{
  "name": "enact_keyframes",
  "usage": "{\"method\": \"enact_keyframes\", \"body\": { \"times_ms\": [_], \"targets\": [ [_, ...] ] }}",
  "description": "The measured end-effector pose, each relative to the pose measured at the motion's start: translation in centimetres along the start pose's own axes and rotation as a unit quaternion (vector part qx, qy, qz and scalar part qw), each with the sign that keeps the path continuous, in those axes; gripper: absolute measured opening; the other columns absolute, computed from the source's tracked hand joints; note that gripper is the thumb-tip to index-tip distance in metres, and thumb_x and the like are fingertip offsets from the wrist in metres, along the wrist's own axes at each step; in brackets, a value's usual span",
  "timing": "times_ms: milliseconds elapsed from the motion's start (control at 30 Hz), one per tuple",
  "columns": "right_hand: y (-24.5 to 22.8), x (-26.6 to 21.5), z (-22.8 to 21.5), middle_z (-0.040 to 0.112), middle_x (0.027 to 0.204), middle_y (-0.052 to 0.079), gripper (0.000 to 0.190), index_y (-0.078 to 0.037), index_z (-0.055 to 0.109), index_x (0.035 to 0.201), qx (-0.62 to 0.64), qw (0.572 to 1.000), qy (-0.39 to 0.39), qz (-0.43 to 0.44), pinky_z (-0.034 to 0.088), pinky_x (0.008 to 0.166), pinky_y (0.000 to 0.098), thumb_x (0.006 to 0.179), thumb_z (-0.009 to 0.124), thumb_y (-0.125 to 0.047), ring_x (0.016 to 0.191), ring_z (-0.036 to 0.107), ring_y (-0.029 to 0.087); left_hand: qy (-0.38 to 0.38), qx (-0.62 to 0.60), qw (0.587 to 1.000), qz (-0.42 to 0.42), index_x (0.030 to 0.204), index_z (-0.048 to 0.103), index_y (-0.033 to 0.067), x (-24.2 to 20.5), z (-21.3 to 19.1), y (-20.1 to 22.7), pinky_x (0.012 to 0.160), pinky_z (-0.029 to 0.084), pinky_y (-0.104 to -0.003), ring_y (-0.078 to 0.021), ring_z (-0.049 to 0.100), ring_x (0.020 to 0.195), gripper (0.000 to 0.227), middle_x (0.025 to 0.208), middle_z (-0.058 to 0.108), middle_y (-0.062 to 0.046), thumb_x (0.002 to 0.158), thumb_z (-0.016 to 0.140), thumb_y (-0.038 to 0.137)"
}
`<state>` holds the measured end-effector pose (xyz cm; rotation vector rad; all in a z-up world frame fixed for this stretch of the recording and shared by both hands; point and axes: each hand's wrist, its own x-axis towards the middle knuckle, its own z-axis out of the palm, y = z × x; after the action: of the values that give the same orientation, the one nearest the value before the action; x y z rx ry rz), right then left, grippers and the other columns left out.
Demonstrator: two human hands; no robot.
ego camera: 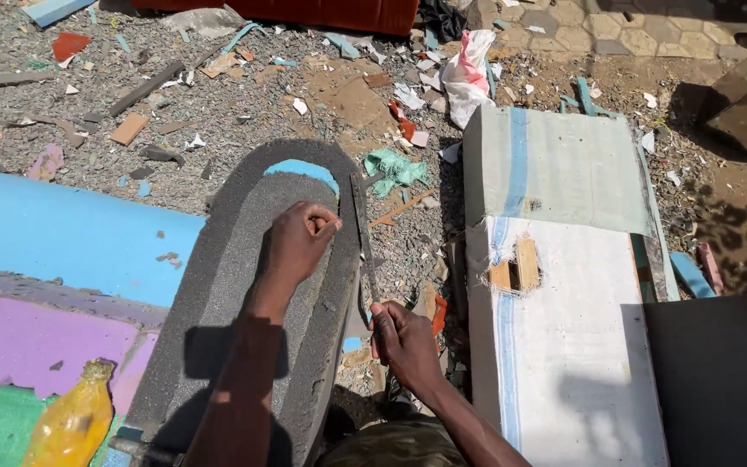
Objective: Cutting a shaped piece of foam from a larger block using a metal rod and a hammer in an outdoor workspace.
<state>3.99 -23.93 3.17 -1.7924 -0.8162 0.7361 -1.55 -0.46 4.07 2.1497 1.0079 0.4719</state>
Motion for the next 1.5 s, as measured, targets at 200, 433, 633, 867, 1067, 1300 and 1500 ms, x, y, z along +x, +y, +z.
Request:
{"method": "enact_keyframes", "body": {
  "times_ms": [200, 433, 633, 867, 1067, 1300, 1500],
  "targets": [
    [0.4, 3.8, 0.2, 0.067, 0.052, 0.003, 0.046, -0.014, 0.061, 0.071, -0.039, 0.999, -0.012, -0.013, 0.042, 0.044, 0.0317, 0.107, 0.050, -0.040, 0.039, 0.053, 0.013, 0.023, -0.004, 0.999, -0.027, 0.095, 0.065, 0.0122, 0.6, 3.9, -0.9, 0.059, 0.056, -0.034, -0.0189, 0.069, 0.076, 0.018, 0.095, 0.073, -0.008, 0.089, 0.082, 0.018],
    [1.9, 2.6, 0.3, 0.072, 0.053, 0.003, 0.044, -0.014, 0.063, 0.074, -0.079, 0.995, -0.054, 0.017, 0.040, 0.040, 0.0310, 0.107, 0.047, -0.038, 0.035, 0.048, 0.011, 0.035, 0.132, 0.989, 0.060, 0.107, 0.065, 0.0038, 2.6, 8.2, -5.5, 0.074, 0.058, -0.031, -0.0217, 0.064, 0.087, 0.020, 0.110, 0.065, -0.013, 0.098, 0.070, 0.021],
    [2.7, 4.0, 0.5, 0.073, 0.050, 0.005, 0.045, -0.011, 0.069, 0.072, -0.086, 0.994, -0.058, 0.044, 0.050, 0.039, 0.0274, 0.104, 0.050, -0.037, 0.036, 0.059, 0.012, 0.039, 0.035, 0.998, 0.041, 0.112, 0.063, 0.0006, 4.1, 9.6, -6.8, 0.073, 0.063, -0.029, -0.0203, 0.067, 0.089, 0.024, 0.116, 0.063, -0.011, 0.092, 0.074, 0.007],
    [2.0, 5.5, 0.8, 0.073, 0.051, 0.003, 0.047, -0.013, 0.068, 0.074, -0.146, 0.988, -0.046, 0.013, 0.052, 0.040, 0.0274, 0.107, 0.046, -0.038, 0.035, 0.063, 0.012, 0.032, -0.008, 0.995, 0.094, 0.108, 0.061, 0.0175, 3.1, 8.2, -6.5, 0.080, 0.050, -0.037, -0.0191, 0.063, 0.084, 0.021, 0.100, 0.067, -0.004, 0.093, 0.076, 0.018],
    [2.0, 4.9, 0.6, 0.074, 0.049, 0.005, 0.045, -0.011, 0.069, 0.073, -0.116, 0.992, -0.042, 0.023, 0.053, 0.038, 0.0291, 0.104, 0.051, -0.038, 0.032, 0.061, 0.014, 0.021, 0.033, 0.996, 0.075, 0.100, 0.068, 0.0153, 1.5, 5.7, -3.0, 0.061, 0.058, -0.028, -0.0169, 0.067, 0.080, 0.010, 0.112, 0.066, -0.008, 0.094, 0.073, 0.010],
    [1.6, 4.6, 0.4, 0.071, 0.047, 0.006, 0.048, -0.010, 0.065, 0.070, -0.091, 0.994, -0.050, 0.035, 0.049, 0.040, 0.0288, 0.104, 0.051, -0.041, 0.033, 0.059, 0.014, 0.032, 0.134, 0.982, 0.129, 0.103, 0.065, 0.0162, 2.0, 7.8, -5.8, 0.059, 0.056, -0.035, -0.0189, 0.063, 0.078, 0.014, 0.106, 0.063, -0.002, 0.094, 0.074, 0.010],
    [1.5, 3.9, 0.8, 0.077, 0.051, 0.004, 0.045, -0.012, 0.064, 0.072, -0.097, 0.986, -0.105, 0.084, 0.054, 0.043, 0.0275, 0.105, 0.050, -0.039, 0.035, 0.062, 0.012, 0.078, 0.091, 0.981, 0.152, 0.104, 0.057, 0.0198, 3.6, 10.3, -9.1, 0.062, 0.053, -0.029, -0.0144, 0.058, 0.082, 0.029, 0.106, 0.059, -0.001, 0.089, 0.077, 0.005]
  ]
}}
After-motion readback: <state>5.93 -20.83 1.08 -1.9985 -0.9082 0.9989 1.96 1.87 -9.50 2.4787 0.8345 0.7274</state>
